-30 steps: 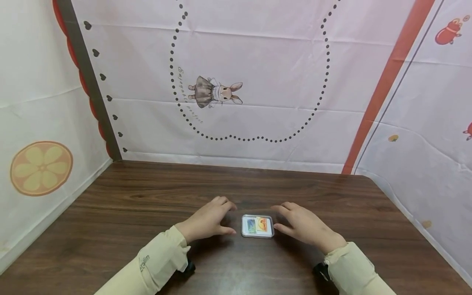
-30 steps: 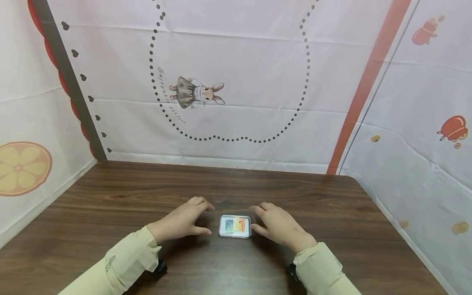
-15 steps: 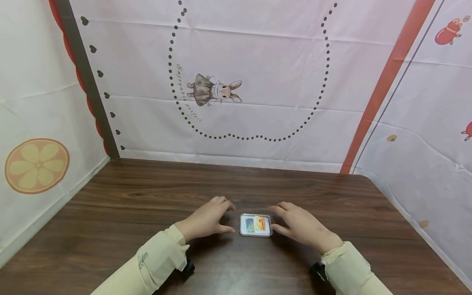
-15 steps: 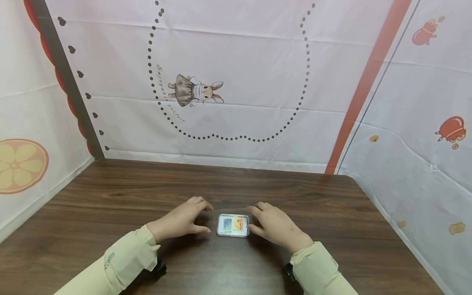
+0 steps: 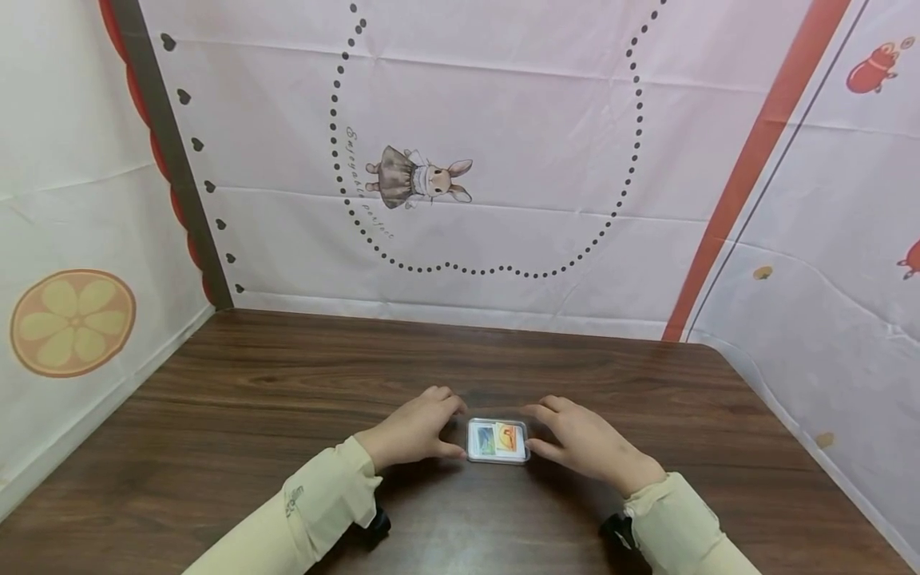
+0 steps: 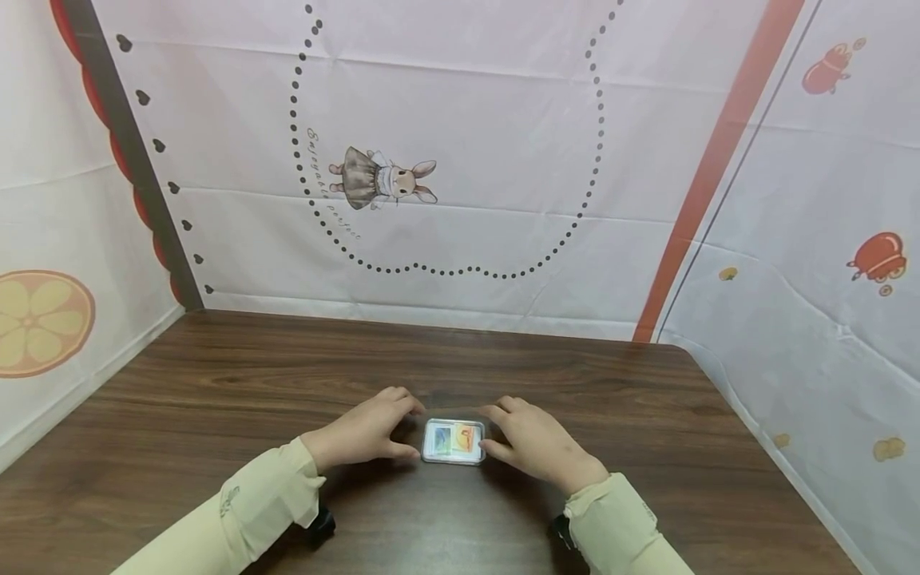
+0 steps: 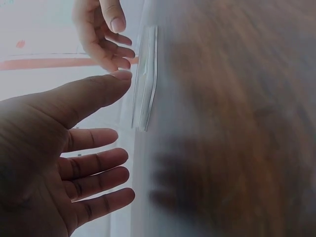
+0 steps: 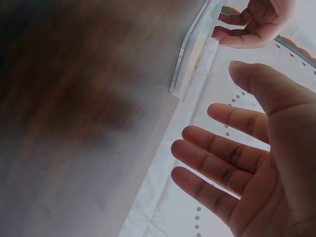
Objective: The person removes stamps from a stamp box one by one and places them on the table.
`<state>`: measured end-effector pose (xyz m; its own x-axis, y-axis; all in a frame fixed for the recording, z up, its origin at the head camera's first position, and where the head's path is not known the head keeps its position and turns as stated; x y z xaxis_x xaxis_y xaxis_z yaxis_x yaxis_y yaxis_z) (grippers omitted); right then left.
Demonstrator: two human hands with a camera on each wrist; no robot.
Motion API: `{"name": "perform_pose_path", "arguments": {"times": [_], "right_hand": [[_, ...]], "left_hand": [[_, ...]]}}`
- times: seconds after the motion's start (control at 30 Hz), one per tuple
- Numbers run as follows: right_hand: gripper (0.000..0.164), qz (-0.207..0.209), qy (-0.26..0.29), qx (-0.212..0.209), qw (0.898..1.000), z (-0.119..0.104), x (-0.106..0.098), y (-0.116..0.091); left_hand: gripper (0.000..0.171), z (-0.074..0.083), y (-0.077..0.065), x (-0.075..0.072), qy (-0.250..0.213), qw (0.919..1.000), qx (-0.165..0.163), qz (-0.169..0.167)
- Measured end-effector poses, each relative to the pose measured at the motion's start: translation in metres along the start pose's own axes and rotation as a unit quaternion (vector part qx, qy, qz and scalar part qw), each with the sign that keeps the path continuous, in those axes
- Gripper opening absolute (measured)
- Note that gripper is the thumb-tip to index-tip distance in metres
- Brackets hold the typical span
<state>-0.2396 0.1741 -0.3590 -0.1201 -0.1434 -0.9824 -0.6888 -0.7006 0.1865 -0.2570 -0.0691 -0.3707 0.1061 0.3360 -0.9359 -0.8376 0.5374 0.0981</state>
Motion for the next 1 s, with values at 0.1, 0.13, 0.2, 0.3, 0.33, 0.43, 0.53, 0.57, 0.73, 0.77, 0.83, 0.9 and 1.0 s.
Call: {"name": "perform_pose_path", "arguments": {"times": [0.1,0.13,0.2,0.3,0.33,0.43,0.53,0.57,0.73,0.77,0.83,0.9,1.0], "right_hand": [[0.042,-0.001,0.001,0.002,1.000,-0.0002,0.0007,0.0003],[0.042,-0.002,0.001,0.003,1.000,-0.0002,0.0007,0.0005],[0.042,-0.002,0.001,0.003,1.000,0.0000,0.0005,0.0009],[0.042,-0.004,0.001,0.006,1.000,0.0003,0.0002,0.0011],[0.042,-0.004,0.001,0.007,1.000,0.0003,0.0002,0.0011],[0.042,-0.005,0.002,0.010,1.000,0.0001,0.0007,0.0011],[0.042,-0.002,0.006,0.006,1.000,-0.0011,0.0010,0.0011],[0.042,-0.002,0.007,0.005,1.000,-0.0016,0.0010,0.0014],[0.042,-0.001,0.005,-0.001,1.000,-0.0033,0.0008,0.0024],[0.042,-0.002,0.004,0.000,1.000,-0.0035,0.0006,0.0027],[0.042,-0.001,0.000,-0.005,1.000,-0.0038,0.0003,0.0037],[0.043,-0.004,-0.006,-0.011,1.000,-0.0044,-0.0005,0.0050],[0.045,-0.013,-0.013,-0.018,1.000,-0.0053,-0.0014,0.0071]], "left_hand": [[0.051,0.0007,0.0003,0.0005,-0.006,1.0000,-0.003,-0.006],[0.051,0.0010,0.0002,0.0003,-0.007,0.9999,-0.003,-0.006],[0.051,0.0011,0.0005,0.0002,-0.008,0.9999,-0.004,-0.007],[0.051,0.0010,0.0012,0.0004,-0.008,0.9999,0.000,-0.007],[0.050,0.0008,0.0016,0.0006,-0.009,0.9999,0.001,-0.006],[0.050,-0.0001,0.0030,0.0019,-0.005,1.0000,0.006,-0.004],[0.051,-0.0012,0.0041,0.0031,-0.005,1.0000,0.004,-0.007],[0.051,-0.0017,0.0043,0.0033,-0.004,1.0000,0.004,-0.008],[0.053,-0.0016,0.0058,0.0034,-0.009,0.9998,-0.001,-0.019],[0.053,-0.0012,0.0059,0.0031,-0.009,0.9997,-0.001,-0.021],[0.054,-0.0004,0.0062,0.0024,-0.010,0.9996,-0.004,-0.025],[0.054,0.0001,0.0061,0.0019,-0.009,0.9994,-0.008,-0.032],[0.054,0.0005,0.0058,0.0018,-0.006,0.9992,-0.011,-0.039]]}}
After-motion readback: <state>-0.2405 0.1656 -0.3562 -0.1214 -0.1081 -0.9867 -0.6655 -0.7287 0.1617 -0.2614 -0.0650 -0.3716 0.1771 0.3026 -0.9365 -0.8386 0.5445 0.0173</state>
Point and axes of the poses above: each hand's wrist, its own y-axis towards the middle knuckle, its own x-axis out of the palm, z = x × y, the point moved 2 cm from there along y, towards the middle knuckle, and after that the axes turned 7 degrees about -x, right-handed, at the moved point
